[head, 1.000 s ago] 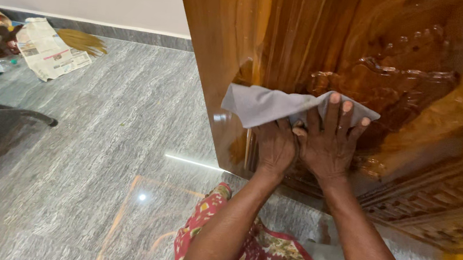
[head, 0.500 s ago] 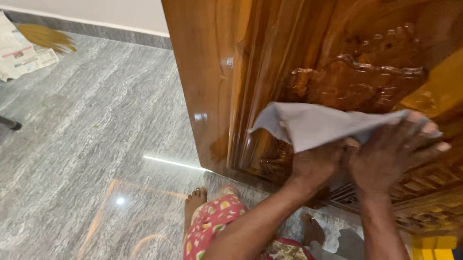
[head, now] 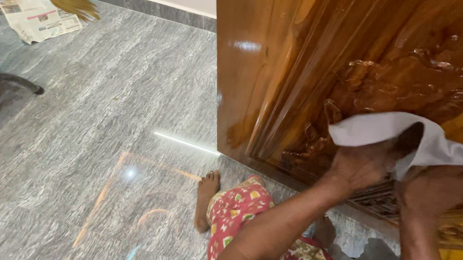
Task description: The person sits on the floor and wipes a wooden door with a gray cloth. They clean the carved panels and flat surfaces of the door using both hands.
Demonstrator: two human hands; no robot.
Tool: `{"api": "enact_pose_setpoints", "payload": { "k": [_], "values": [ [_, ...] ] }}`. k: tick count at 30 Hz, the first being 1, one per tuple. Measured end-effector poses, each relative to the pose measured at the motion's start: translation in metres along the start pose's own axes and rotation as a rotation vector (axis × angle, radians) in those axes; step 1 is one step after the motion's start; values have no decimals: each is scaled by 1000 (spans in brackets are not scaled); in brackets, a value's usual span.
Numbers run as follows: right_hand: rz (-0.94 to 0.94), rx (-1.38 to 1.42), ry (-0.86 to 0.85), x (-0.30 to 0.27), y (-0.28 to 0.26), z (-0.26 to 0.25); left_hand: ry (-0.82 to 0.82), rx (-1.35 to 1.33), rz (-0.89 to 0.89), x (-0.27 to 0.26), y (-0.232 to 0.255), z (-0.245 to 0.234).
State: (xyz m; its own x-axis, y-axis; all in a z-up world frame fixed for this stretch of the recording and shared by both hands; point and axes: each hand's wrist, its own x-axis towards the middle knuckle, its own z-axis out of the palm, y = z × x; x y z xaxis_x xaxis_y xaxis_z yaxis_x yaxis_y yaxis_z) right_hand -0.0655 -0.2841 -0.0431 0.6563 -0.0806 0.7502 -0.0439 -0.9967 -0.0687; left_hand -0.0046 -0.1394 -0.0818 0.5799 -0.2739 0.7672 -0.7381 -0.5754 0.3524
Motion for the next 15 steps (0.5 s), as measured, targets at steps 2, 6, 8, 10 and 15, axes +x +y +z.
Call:
{"api": "enact_pose_setpoints", "payload": {
  "k": [2,6,8,10,15],
  "values": [
    [-26,37,-15,-6,-11,8,11,30,15,-1,-9,-4],
    [33,-24,46,-4,-23,33,-28,0,-157,4,-28,-35],
    [70,-63,93,0,-29,47,-101,173,-199,16,-38,-54],
    [111,-91,132,4,-43,59,-209,313,-214,25,-49,-76],
    [156,-159,160,14,-92,70,-62,456,-229,24,-57,-114]
  ]
}}
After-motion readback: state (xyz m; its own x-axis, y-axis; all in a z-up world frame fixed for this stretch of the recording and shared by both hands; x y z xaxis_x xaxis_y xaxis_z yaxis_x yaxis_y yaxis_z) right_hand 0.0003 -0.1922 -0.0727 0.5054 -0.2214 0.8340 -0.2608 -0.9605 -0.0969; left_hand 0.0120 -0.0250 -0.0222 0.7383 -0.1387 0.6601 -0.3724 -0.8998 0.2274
